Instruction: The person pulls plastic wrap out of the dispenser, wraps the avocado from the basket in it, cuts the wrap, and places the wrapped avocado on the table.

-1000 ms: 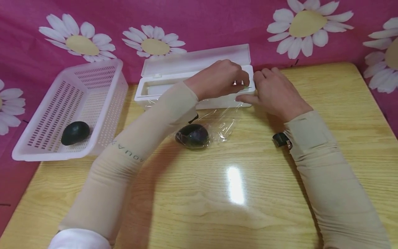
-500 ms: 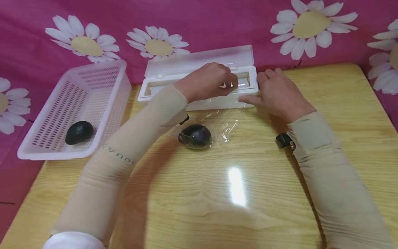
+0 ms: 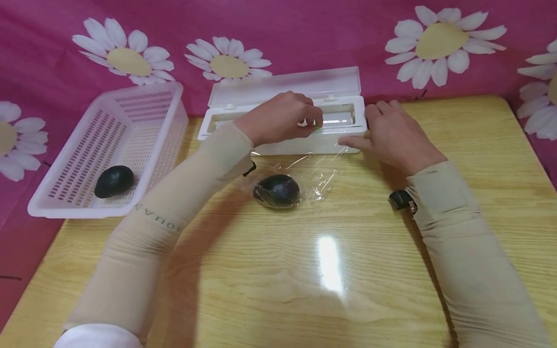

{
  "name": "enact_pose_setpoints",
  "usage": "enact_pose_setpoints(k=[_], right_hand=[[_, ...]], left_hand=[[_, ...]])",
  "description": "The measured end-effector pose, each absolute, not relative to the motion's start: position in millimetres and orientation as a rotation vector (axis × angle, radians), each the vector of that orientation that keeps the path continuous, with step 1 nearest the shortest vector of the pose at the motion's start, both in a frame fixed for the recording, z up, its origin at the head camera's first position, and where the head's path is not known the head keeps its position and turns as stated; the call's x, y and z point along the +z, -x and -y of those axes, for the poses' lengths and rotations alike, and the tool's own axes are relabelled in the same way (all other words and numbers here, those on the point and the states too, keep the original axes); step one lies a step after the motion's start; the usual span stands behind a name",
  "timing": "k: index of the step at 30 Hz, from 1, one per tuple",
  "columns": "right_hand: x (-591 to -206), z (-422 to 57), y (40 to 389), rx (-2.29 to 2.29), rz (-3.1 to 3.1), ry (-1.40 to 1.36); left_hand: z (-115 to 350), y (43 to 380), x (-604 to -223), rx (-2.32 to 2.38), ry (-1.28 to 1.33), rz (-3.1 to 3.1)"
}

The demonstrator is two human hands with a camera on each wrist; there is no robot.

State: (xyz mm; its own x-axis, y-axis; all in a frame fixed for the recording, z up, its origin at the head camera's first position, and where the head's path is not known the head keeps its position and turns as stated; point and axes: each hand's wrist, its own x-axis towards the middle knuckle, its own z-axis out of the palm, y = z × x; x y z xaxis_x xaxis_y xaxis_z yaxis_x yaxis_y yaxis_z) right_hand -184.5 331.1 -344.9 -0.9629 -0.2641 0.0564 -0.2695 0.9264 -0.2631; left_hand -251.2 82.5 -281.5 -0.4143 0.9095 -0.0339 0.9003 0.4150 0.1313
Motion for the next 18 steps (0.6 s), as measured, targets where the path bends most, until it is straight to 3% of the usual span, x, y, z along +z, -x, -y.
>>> enact_pose_setpoints(k=[18], right_hand=[[-346,-331,186,0.447,3.084,-0.403]], left_hand=[[-43,254,-278,0.134,-1.56,-2.58]])
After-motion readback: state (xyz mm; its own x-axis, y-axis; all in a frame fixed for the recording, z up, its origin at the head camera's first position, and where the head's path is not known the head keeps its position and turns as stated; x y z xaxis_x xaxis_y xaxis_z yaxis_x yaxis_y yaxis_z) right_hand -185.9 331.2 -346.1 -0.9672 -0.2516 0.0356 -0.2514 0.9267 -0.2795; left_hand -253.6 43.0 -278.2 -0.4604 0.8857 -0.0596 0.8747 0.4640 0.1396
